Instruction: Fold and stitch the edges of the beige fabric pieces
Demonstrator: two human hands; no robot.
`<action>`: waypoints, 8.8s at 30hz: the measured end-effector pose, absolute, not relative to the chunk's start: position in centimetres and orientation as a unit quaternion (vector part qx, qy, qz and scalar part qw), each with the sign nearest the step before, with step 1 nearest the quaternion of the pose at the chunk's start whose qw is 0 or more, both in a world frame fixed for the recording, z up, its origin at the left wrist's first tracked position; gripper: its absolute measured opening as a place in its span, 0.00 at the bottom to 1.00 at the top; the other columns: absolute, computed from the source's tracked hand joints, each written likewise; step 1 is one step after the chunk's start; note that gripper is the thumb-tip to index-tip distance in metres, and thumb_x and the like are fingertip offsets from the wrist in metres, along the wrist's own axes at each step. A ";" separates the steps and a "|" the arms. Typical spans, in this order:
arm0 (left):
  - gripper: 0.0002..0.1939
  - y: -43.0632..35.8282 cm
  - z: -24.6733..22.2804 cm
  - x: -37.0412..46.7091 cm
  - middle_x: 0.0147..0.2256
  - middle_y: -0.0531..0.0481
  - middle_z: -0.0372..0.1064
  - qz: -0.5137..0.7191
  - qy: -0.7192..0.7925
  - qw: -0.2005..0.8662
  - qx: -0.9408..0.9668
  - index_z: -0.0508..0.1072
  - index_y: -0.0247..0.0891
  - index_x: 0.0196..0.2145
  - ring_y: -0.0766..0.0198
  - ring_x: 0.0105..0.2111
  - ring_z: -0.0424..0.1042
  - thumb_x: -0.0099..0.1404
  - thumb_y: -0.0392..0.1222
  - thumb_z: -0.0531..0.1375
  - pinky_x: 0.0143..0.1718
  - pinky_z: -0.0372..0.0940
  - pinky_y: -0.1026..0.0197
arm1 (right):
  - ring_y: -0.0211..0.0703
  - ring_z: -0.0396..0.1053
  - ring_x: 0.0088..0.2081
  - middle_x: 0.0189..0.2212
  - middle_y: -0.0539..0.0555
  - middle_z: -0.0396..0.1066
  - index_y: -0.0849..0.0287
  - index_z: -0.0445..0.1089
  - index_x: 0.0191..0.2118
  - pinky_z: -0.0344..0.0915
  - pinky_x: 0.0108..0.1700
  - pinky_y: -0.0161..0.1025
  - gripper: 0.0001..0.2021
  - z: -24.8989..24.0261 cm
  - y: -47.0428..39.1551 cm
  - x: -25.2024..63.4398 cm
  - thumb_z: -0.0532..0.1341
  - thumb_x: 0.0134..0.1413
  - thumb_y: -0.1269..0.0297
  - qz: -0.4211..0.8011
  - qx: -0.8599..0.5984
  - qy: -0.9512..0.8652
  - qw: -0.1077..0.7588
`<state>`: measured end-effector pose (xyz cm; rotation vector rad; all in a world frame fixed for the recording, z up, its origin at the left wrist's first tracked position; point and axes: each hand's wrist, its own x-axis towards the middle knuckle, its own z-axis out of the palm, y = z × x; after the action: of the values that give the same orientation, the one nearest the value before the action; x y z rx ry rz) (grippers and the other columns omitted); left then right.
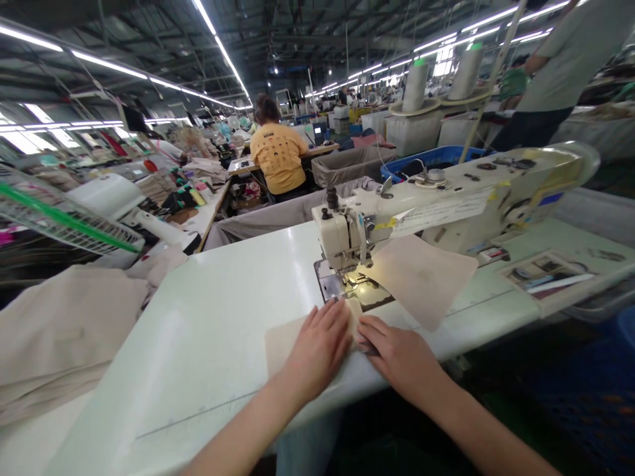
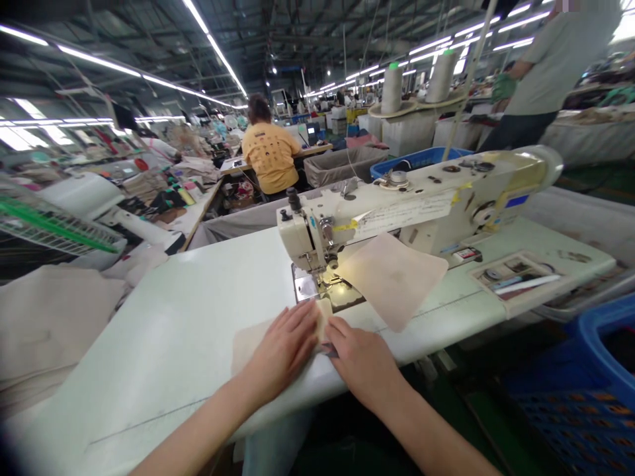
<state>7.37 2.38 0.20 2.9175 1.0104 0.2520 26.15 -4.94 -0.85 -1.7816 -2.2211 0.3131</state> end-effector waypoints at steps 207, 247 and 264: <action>0.15 10.9 0.0 8.6 0.52 0.42 0.72 0.156 0.244 0.039 0.956 0.72 0.36 0.52 0.53 0.52 0.71 0.71 0.35 0.52 0.54 0.69 0.50 | 0.51 0.71 0.53 0.58 0.57 0.69 0.58 0.71 0.56 0.70 0.54 0.44 0.19 -1.7 1.4 27.0 0.57 0.61 0.75 0.095 -0.616 -0.756 0.199; 0.22 6.9 1.5 8.2 0.49 0.40 0.71 0.000 0.409 -0.040 0.912 0.63 0.37 0.61 0.51 0.48 0.72 0.74 0.46 0.55 0.48 0.69 0.48 | 0.48 0.74 0.47 0.55 0.56 0.71 0.59 0.71 0.55 0.71 0.47 0.40 0.17 -1.6 -2.1 26.8 0.58 0.62 0.75 0.117 -0.623 -0.751 0.184; 0.17 10.3 1.0 7.5 0.57 0.43 0.69 0.049 0.340 -0.063 0.937 0.69 0.41 0.56 0.50 0.55 0.70 0.72 0.46 0.58 0.55 0.64 0.45 | 0.47 0.75 0.43 0.50 0.56 0.73 0.59 0.73 0.50 0.71 0.43 0.39 0.12 -1.7 -1.2 26.5 0.57 0.65 0.73 0.096 -0.631 -0.745 0.191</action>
<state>7.52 10.28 1.01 3.0685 1.1117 0.1596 26.52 -1.16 -1.71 -1.7734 -2.0934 0.2684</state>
